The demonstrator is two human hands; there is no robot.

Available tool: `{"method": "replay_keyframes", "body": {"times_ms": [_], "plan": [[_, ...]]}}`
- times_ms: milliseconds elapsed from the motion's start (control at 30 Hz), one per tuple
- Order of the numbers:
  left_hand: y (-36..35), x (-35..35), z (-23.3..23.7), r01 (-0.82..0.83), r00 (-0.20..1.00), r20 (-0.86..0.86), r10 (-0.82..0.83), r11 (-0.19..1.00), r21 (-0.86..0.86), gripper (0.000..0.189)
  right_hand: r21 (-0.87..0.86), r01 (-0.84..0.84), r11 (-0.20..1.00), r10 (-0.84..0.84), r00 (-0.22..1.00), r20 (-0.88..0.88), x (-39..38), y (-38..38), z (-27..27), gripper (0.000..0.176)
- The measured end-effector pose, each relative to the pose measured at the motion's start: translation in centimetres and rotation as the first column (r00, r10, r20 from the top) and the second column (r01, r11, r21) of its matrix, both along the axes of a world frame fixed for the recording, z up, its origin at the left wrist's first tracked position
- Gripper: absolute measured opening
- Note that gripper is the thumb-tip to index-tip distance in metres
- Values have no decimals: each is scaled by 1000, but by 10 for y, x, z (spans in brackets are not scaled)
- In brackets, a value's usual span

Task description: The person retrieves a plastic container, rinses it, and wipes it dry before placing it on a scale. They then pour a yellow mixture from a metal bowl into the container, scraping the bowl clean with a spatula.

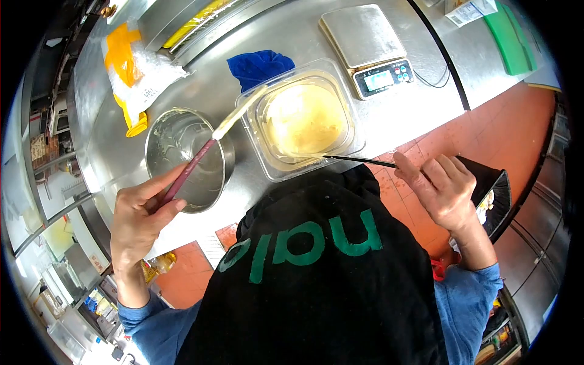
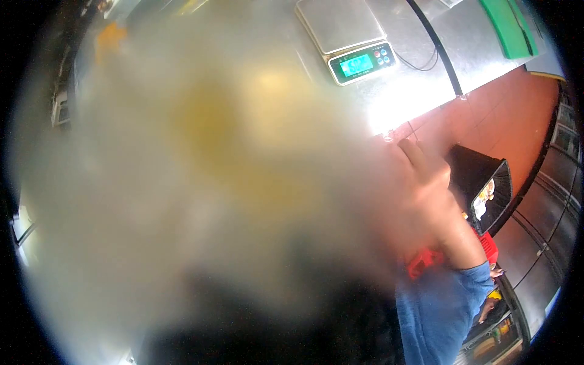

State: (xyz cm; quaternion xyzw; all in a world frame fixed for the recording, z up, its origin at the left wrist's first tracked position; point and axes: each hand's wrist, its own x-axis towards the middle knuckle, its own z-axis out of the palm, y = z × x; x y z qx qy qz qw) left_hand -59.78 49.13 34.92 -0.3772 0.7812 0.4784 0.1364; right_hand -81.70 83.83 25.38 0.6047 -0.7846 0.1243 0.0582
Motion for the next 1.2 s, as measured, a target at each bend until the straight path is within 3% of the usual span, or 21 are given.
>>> {"method": "replay_keyframes", "body": {"times_ms": [67,100,167,200,267,300,367,400,833,1200], "plan": [[7,-5,-5,204,970,-93,-225,960,-193,49,1,-44,999,44,999,-24,-6,-1,3,37],[13,-10,-4,203,970,-92,-224,960,-193,49,2,-90,996,90,995,-49,-8,-1,5,37],[25,-21,1,373,902,3,-432,774,-511,50,11,-98,995,98,994,-45,-11,-2,8,37],[30,-23,-1,372,902,3,-431,776,-510,50,20,-104,994,104,994,-44,-12,-1,10,37],[36,-26,-4,440,853,130,-505,563,-700,50,15,-110,994,110,992,-56,-15,-2,16,38],[39,-27,-6,441,853,131,-505,564,-698,50,10,-116,993,116,991,-70,-16,-3,20,39],[43,-27,-9,504,814,241,-528,435,-746,50,-9,-146,989,144,981,-127,-18,-8,28,39],[46,-27,-10,505,814,243,-528,435,-745,50,-28,-179,984,171,968,-185,-20,-9,31,39],[53,-25,-13,530,777,231,-585,412,-741,48,-47,-179,983,166,965,-204,-23,-6,36,41],[51,-10,-3,592,754,325,-571,377,-713,55,-19,-177,984,171,970,-172,-25,-3,30,41]]}}
